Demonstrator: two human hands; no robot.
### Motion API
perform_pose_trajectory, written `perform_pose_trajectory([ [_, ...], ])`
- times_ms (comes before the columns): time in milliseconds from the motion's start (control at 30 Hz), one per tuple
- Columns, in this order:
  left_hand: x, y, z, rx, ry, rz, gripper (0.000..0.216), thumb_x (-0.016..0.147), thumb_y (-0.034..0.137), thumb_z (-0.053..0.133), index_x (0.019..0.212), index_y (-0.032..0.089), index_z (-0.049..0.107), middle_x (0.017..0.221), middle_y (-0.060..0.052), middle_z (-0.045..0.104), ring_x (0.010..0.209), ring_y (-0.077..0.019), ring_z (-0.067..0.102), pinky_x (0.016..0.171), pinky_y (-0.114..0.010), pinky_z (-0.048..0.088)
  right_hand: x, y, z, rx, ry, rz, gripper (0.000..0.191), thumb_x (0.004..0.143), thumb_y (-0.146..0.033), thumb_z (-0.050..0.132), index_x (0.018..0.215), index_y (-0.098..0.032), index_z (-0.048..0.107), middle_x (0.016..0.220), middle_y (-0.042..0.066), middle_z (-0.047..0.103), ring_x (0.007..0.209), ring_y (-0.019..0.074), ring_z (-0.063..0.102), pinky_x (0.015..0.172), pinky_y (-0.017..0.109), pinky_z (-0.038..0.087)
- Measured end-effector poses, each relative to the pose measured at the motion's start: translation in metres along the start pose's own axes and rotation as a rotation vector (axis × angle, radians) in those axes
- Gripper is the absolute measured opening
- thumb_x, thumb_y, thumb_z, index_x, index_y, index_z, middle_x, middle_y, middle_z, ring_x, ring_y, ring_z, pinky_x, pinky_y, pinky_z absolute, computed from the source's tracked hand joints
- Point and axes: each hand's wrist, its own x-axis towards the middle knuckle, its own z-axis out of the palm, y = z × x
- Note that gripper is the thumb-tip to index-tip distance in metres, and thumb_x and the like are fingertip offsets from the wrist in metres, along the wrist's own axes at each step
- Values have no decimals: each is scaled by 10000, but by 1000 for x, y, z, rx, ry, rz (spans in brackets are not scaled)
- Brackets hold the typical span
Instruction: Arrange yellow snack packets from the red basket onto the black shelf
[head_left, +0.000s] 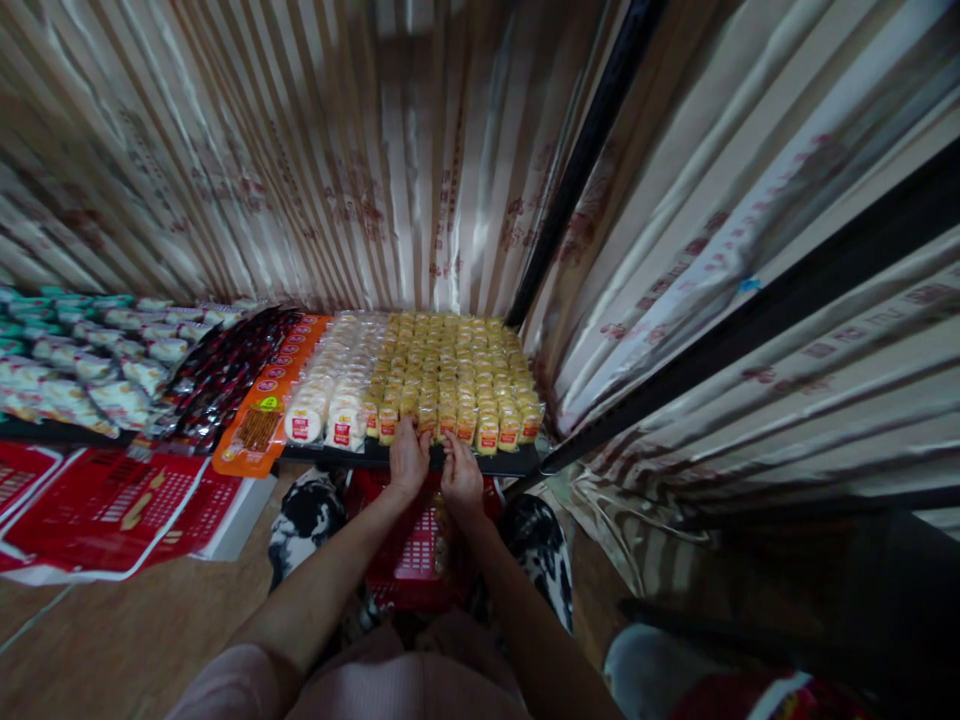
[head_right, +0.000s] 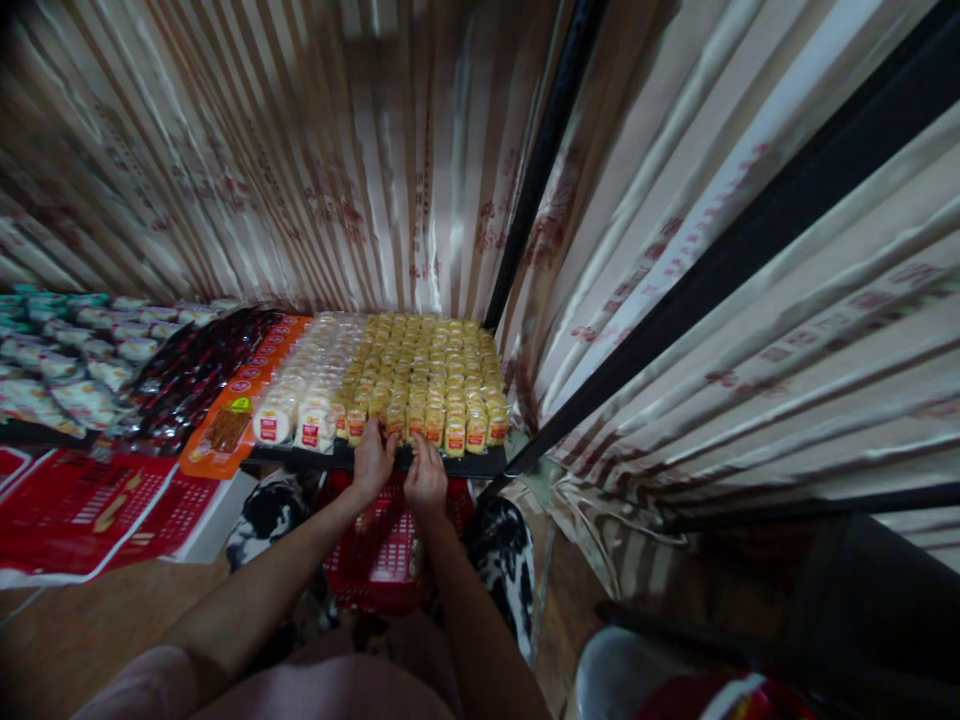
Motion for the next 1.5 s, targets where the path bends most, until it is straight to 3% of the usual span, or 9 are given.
perform_pose_trajectory([
  [233,1,5,3,34,-1,-10,255,848,193,440,1097,142,458,1043,-130,560,1007,-226,544,838,-320,418,1,2,1,-11,-20,-19,554,775,-102,312,1315,-143,430,1025,107,616,929,181,569,898,333,454],
  [533,3,1,-1,-39,29,-33,170,857,288,468,957,155,503,851,-60,586,795,-171,571,733,-273,418,0,0,1,-4,4,-8,538,794,-101,283,1307,-138,439,1024,105,616,912,176,569,891,325,455],
  [933,10,9,-1,106,-18,-15,162,867,237,443,980,132,490,903,-106,599,849,-205,583,715,-290,426,1,-1,0,45,16,25,499,805,-119,295,1271,-143,469,1024,99,618,903,169,575,886,319,454],
  [1167,4,-2,1,-34,50,28,207,856,275,457,1004,132,484,859,-77,592,795,-183,584,742,-310,445,-8,3,-5,7,47,-125,468,820,-141,305,1251,-156,489,1139,113,559,1064,193,512,949,397,424],
  [1333,0,-7,-3,-48,53,25,212,849,297,473,987,135,474,774,-38,574,723,-169,582,702,-295,448,-6,3,-8,-85,147,-88,496,822,-138,311,1305,-126,421,1190,138,505,1148,222,437,987,445,390],
  [1500,5,-4,-5,10,27,15,127,850,262,474,920,157,484,772,-28,578,723,-157,579,687,-273,434,-2,4,-6,-138,98,-79,616,756,-56,318,1368,-118,336,1244,155,433,1192,227,403,1009,433,379],
])
